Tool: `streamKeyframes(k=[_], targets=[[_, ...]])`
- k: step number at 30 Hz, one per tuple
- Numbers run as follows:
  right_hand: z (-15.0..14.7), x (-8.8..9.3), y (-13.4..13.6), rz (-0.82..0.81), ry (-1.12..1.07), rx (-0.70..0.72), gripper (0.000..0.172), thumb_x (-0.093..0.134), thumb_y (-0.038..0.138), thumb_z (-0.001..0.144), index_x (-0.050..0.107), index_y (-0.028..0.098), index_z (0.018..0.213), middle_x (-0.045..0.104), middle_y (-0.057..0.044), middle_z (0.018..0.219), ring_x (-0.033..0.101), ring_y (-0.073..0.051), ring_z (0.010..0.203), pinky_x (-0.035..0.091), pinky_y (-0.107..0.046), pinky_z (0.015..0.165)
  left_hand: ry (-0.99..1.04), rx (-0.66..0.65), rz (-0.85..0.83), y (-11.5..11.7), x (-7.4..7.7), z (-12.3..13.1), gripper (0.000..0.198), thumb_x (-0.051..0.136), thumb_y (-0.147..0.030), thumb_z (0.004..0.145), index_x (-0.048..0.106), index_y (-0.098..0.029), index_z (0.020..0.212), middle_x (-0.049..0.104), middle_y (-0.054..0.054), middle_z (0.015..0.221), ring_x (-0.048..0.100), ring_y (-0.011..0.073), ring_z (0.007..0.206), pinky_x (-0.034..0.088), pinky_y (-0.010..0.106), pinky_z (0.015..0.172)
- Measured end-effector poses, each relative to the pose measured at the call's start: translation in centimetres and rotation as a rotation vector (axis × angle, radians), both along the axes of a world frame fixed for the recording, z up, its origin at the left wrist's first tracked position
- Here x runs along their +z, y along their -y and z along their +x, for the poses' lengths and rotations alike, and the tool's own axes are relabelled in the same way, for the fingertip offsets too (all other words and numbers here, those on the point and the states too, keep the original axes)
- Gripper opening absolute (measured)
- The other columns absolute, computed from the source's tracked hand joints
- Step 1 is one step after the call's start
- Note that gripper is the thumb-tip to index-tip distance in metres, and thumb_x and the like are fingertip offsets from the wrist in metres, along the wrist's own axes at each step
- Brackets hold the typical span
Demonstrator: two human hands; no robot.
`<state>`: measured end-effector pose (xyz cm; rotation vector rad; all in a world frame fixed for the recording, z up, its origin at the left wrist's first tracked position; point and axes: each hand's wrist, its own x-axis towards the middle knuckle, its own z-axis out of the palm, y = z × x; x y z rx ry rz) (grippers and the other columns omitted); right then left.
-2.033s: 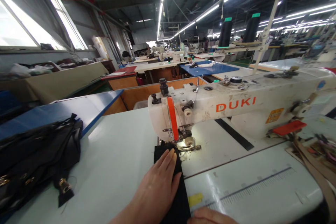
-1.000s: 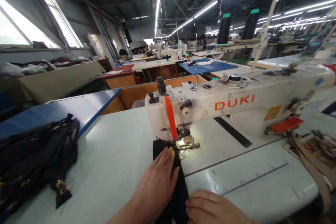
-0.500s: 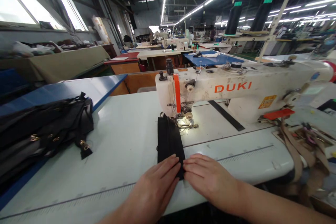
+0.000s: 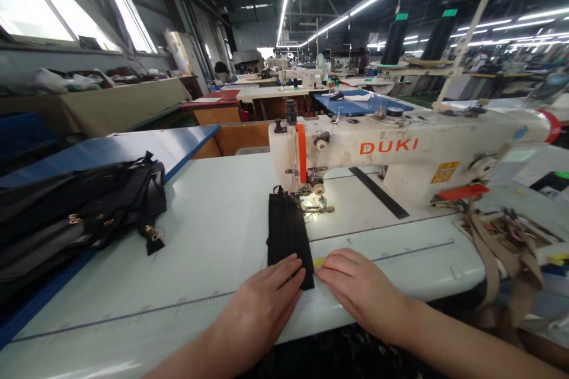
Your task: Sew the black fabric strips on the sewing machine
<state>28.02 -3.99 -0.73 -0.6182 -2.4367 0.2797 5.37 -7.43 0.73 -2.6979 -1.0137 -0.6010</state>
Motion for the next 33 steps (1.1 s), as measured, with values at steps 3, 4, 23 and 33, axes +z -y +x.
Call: streamKeyframes(k=[3,4,23,33], targets=[[-0.6,-0.1,-0.3,0.011,0.069,0.006,0.024,0.042,0.016,0.100,0.064,0.012,0.106,0.065,-0.010,0.092,0.055,-0.023,0.088,0.051,-0.037,0.080,-0.015,0.001,0.009,0.1,0.1,0.1,0.036,0.031,-0.020,0.103,0.063,-0.009,0.116,0.070,0.015,0.117,0.065,0.0225,0.112,0.056,0.032,0.094],[-0.7,-0.2,-0.4,0.023,0.092,0.008,0.022,0.043,0.015,0.099,0.064,0.012,0.106,0.064,-0.010,0.092,0.054,-0.023,0.087,0.051,-0.036,0.080,-0.015,0.002,0.009,0.1,0.1,0.0,0.036,0.031,-0.020,0.103,0.063,-0.009,0.116,0.070,0.015,0.117,0.065,0.0224,0.113,0.056,0.032,0.094],[-1.3,-0.1,-1.9,0.042,0.216,0.042,0.015,0.047,0.009,0.093,0.061,0.014,0.097,0.060,-0.007,0.086,0.050,-0.022,0.086,0.044,-0.034,0.085,0.022,-0.083,-0.017,-1.9,-1.3,-1.9,0.032,0.040,-0.013,0.097,0.063,-0.010,0.119,0.068,0.012,0.122,0.062,0.0212,0.117,0.052,0.026,0.098],[-2.7,1.0,-6.7,0.083,0.256,-0.029,0.013,0.050,0.015,0.094,0.060,0.017,0.087,0.059,-0.003,0.083,0.049,-0.020,0.088,0.039,-0.034,0.087,0.026,0.000,0.005,-6.4,-1.0,-3.0,0.029,0.045,-0.022,0.097,0.068,-0.017,0.114,0.070,0.009,0.120,0.070,0.0198,0.104,0.057,0.026,0.090]])
